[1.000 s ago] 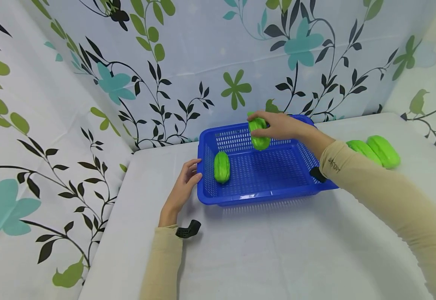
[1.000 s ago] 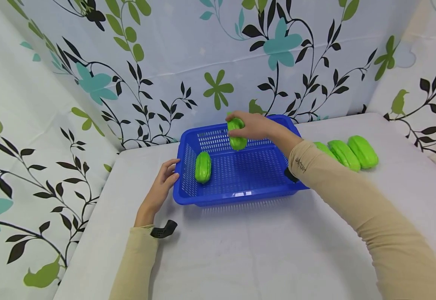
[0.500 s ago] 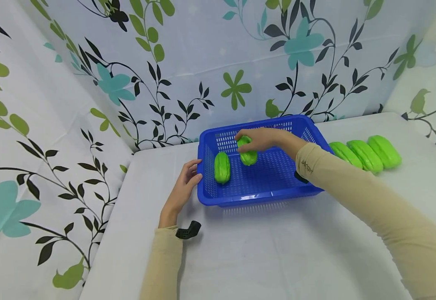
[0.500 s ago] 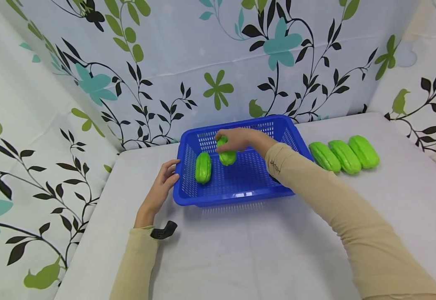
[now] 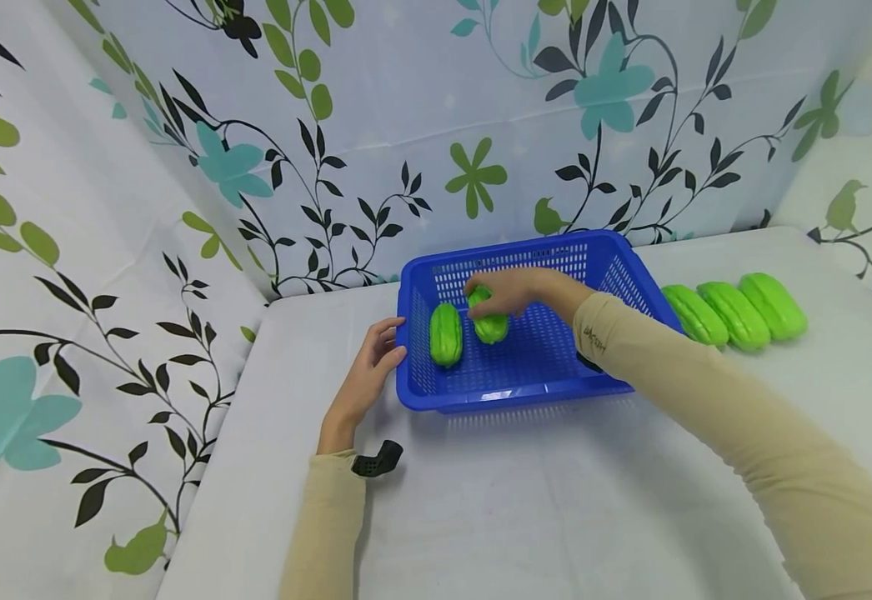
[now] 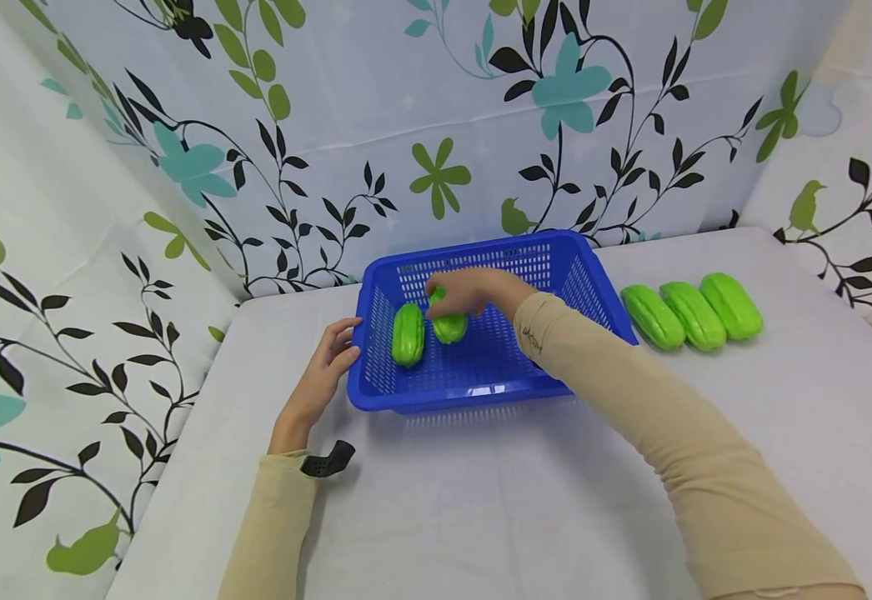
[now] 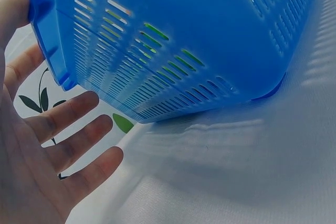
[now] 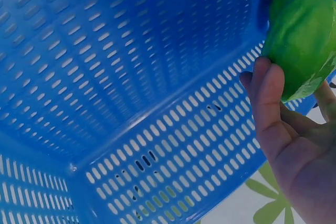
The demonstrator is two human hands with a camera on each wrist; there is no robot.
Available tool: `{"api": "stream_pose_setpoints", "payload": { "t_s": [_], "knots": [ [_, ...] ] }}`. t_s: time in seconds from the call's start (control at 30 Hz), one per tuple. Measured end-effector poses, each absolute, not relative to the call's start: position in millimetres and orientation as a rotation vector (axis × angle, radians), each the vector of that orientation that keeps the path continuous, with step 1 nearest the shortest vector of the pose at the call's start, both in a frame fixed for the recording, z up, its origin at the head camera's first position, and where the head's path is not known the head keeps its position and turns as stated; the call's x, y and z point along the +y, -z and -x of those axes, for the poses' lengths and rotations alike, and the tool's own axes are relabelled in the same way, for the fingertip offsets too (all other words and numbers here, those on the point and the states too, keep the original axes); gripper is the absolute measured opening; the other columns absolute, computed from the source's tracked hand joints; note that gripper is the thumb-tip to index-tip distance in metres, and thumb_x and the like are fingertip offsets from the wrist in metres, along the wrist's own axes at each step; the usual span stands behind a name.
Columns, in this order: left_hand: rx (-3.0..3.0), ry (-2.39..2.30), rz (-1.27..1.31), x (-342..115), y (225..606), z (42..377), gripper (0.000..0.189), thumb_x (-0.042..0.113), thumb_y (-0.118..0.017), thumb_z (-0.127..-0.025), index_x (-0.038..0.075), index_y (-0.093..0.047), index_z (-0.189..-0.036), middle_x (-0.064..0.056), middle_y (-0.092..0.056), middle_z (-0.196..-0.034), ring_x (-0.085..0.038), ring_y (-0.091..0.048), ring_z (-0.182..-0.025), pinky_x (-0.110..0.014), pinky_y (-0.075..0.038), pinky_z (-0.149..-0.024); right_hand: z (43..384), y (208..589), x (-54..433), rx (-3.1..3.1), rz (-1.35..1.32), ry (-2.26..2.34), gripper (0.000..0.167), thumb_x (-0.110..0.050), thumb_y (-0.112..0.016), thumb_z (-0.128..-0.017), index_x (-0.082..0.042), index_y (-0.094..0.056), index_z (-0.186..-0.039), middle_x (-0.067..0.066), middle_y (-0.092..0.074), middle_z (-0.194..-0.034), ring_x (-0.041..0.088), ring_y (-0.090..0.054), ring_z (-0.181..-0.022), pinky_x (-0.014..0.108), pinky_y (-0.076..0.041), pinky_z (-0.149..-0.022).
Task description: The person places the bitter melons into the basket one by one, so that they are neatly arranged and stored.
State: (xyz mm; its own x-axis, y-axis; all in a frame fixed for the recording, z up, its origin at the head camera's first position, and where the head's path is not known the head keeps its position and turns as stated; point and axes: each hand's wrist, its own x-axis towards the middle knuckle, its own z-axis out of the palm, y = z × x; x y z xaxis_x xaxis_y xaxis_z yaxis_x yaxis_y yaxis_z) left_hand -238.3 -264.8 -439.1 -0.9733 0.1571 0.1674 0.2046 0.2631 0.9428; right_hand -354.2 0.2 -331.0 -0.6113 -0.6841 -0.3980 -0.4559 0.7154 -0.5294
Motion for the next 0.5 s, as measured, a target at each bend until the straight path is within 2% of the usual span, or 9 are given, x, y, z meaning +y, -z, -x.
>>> {"api": "stream_pose_setpoints", "payload": {
  "t_s": [0.2, 0.37, 0.5],
  "knots": [
    [-2.475, 1.849, 0.325, -264.9, 439.1, 237.7, 0.048, 0.028, -0.052, -0.101, 0.023, -0.037, -0.146, -0.016, -0.040, -0.147, -0.034, -0.037, -0.136, -0.059, -0.026, -0.111, 354.7, 337.0, -8.7, 2.282, 0.847, 0.497, 0.059, -0.032, -0.053, -0.100, -0.009, -0.032, -0.150, 0.020, -0.036, -0.145, 0.023, -0.055, -0.088, 0.043, -0.053, -0.084],
    [-2.490, 1.871, 0.315, -265.2, 438.2, 238.0, 0.049, 0.022, -0.050, -0.102, 0.018, -0.034, -0.148, -0.020, -0.037, -0.149, -0.036, -0.034, -0.138, -0.058, -0.025, -0.112, 355.2, 339.9, -13.3, 2.262, 0.806, 0.481, 0.059, -0.031, -0.052, -0.101, -0.010, -0.030, -0.151, 0.018, -0.034, -0.145, 0.014, -0.046, -0.074, 0.039, -0.052, -0.081],
    [-2.504, 1.865, 0.320, -261.6, 429.5, 234.3, 0.050, 0.018, -0.049, -0.102, 0.013, -0.032, -0.149, -0.023, -0.036, -0.149, -0.038, -0.034, -0.138, -0.057, -0.028, -0.111, 354.4, 340.3, -13.8, 2.272, 0.789, 0.460, 0.059, -0.031, -0.053, -0.100, -0.010, -0.030, -0.151, 0.018, -0.036, -0.143, 0.015, -0.045, -0.073, 0.038, -0.051, -0.081]
  ]
}}
